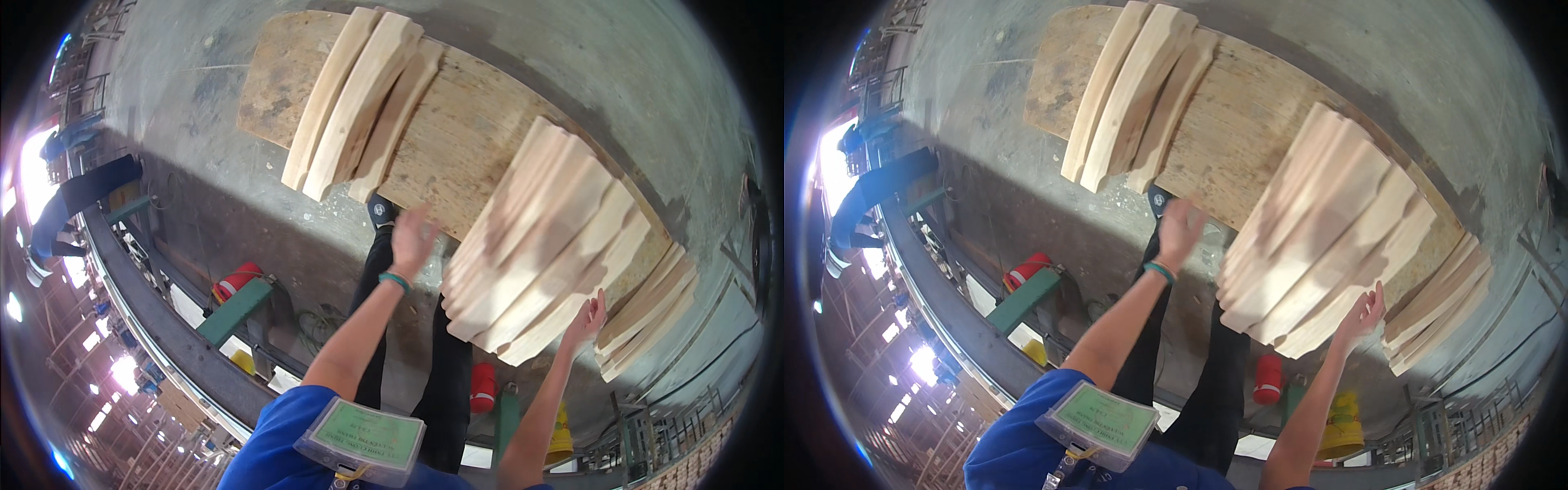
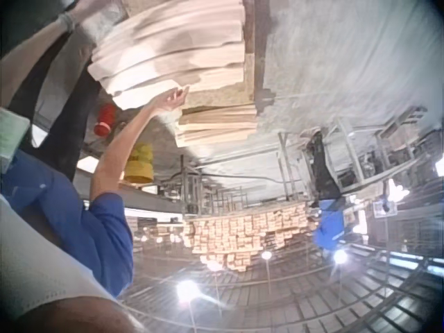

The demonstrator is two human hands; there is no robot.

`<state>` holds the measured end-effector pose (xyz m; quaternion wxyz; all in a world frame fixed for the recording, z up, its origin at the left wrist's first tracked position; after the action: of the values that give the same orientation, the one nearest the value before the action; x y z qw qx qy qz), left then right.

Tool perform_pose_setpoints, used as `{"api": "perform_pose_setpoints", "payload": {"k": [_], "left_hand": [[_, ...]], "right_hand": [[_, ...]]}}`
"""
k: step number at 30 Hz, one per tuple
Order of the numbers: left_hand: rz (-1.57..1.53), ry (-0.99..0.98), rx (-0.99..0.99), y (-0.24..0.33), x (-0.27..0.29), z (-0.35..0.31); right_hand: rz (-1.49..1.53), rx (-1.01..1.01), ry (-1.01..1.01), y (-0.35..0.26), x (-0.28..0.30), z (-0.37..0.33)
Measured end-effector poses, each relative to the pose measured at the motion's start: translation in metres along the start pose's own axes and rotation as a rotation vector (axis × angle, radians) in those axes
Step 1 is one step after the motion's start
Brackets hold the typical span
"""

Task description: The person uses an orbital sander to smooth the surfaces of several curved wooden pieces on a green workbench. After sanding, the person stacks the finished pieces and hands them to a coworker.

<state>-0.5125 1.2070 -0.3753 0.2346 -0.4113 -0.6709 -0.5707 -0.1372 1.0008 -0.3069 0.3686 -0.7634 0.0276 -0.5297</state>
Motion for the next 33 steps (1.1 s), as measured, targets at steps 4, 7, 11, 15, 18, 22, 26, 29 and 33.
{"api": "perform_pose_setpoints", "payload": {"k": [4, 7, 11, 15, 18, 22, 26, 29, 33], "left_hand": [[0.163, 0.34, 0.098, -0.099, 0.104, 0.083], [0.202, 0.344, 0.178, -0.157, 0.152, 0.144], [0.113, -0.077, 0.279, -0.204, 0.161, 0.216], [0.178, -0.208, 0.277, -0.199, 0.149, 0.251], [0.131, -0.218, 0.372, -0.215, 0.157, 0.258], [-0.042, -0.033, 0.468, -0.254, 0.195, 0.245], [-0.126, 0.312, 0.483, -0.316, 0.263, 0.199], [-0.172, 0.495, 0.52, -0.35, 0.299, 0.172], [0.0, 0.46, 0.585, -0.373, 0.316, 0.151]], "right_hand": [[0.246, -0.031, -0.2, -0.076, -0.075, -0.028], [0.586, -0.224, -0.587, -0.134, -0.193, -0.06], [0.555, -0.411, -0.979, -0.229, -0.351, -0.097], [0.659, -0.496, -0.965, -0.294, -0.458, -0.107], [0.543, -0.378, -0.819, -0.334, -0.501, -0.111], [0.623, -0.486, -0.764, -0.328, -0.505, -0.111], [0.847, -0.562, -0.84, -0.323, -0.473, -0.108], [0.75, -0.624, -0.838, -0.287, -0.429, -0.099], [0.758, -0.682, -0.76, -0.251, -0.374, -0.096]]}}
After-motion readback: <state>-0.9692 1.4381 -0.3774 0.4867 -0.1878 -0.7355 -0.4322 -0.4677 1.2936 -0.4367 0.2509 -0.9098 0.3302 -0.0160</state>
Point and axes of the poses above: each hand's wrist, its own z-axis towards the middle knuckle, its own x-axis out of the back of the hand, y = z × x, the point moved 7 cm from there along z, towards the middle knuckle, and after that the axes turned 1 degree about x, right-handed, at the moved point
